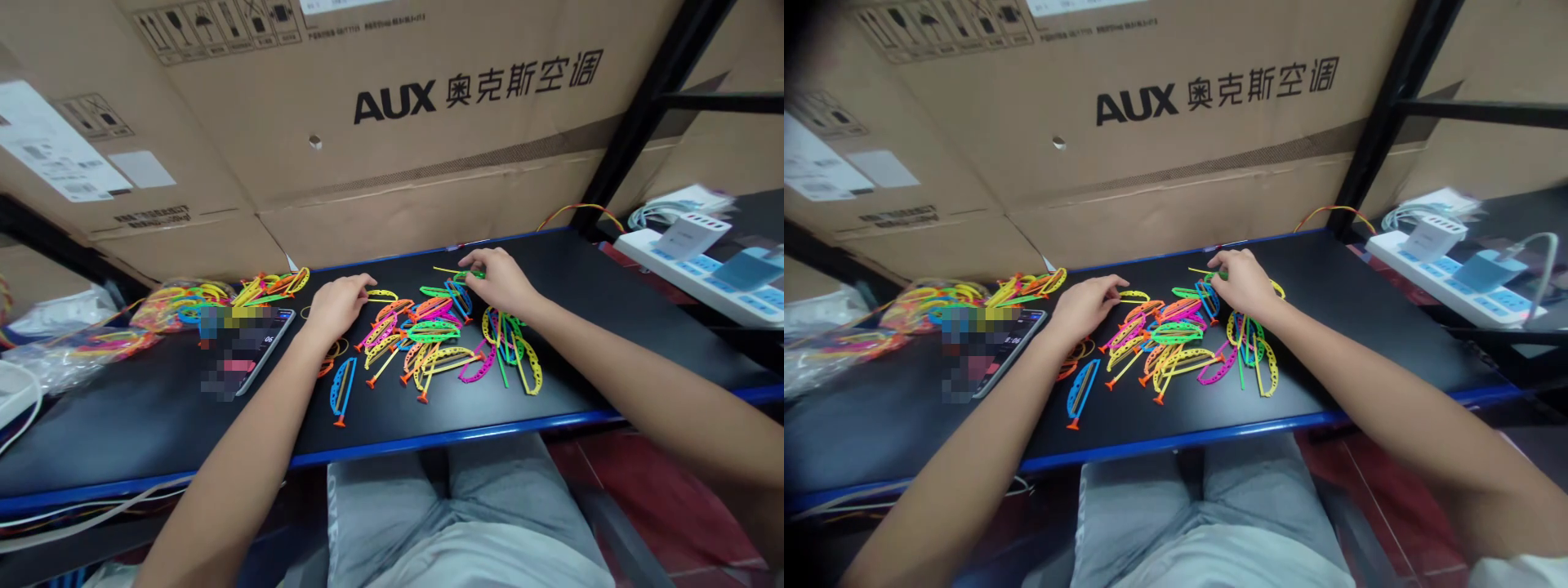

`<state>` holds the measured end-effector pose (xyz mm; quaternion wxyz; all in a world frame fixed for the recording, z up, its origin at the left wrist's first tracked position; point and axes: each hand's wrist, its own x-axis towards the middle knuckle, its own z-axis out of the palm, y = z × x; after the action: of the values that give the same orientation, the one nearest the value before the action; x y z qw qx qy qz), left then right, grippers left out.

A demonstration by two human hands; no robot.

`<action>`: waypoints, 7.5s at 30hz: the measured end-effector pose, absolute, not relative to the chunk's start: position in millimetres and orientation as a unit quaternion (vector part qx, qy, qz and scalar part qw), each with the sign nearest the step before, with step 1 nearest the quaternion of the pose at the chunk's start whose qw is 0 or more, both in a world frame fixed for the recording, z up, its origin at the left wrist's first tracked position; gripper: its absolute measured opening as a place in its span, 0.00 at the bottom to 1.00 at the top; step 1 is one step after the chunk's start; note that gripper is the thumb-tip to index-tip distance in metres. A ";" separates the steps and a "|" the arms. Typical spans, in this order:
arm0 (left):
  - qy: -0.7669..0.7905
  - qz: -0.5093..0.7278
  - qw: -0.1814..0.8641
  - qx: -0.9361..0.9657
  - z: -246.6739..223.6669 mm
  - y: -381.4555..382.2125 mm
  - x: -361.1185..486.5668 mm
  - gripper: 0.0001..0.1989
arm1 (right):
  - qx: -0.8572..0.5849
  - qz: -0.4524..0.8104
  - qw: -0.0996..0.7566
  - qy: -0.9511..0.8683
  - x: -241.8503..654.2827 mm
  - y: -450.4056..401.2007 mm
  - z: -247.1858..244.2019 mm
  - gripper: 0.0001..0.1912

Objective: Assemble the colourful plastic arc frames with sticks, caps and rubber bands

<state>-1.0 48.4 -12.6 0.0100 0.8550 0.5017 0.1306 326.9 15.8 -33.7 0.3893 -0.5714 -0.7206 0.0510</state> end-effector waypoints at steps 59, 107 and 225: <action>0.552 0.091 0.231 0.796 12.7 36.5 -77.1 0.08 | -0.454 0.249 0.517 -0.681 287.1 -31.7 -15.9 0.12; 0.423 0.595 0.523 0.440 32.0 22.0 -37.1 0.17 | -0.423 0.238 0.543 -0.686 285.0 -35.3 -12.2 0.08; 0.339 0.437 0.494 0.671 -2.2 -10.2 31.5 0.21 | -0.385 0.104 0.283 -0.872 294.3 -38.3 -0.1 0.08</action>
<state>31.5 -10.2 -2.2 0.4936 0.6710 0.3389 0.4372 294.3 -38.3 -0.1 0.2827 -0.3848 -0.8725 0.1038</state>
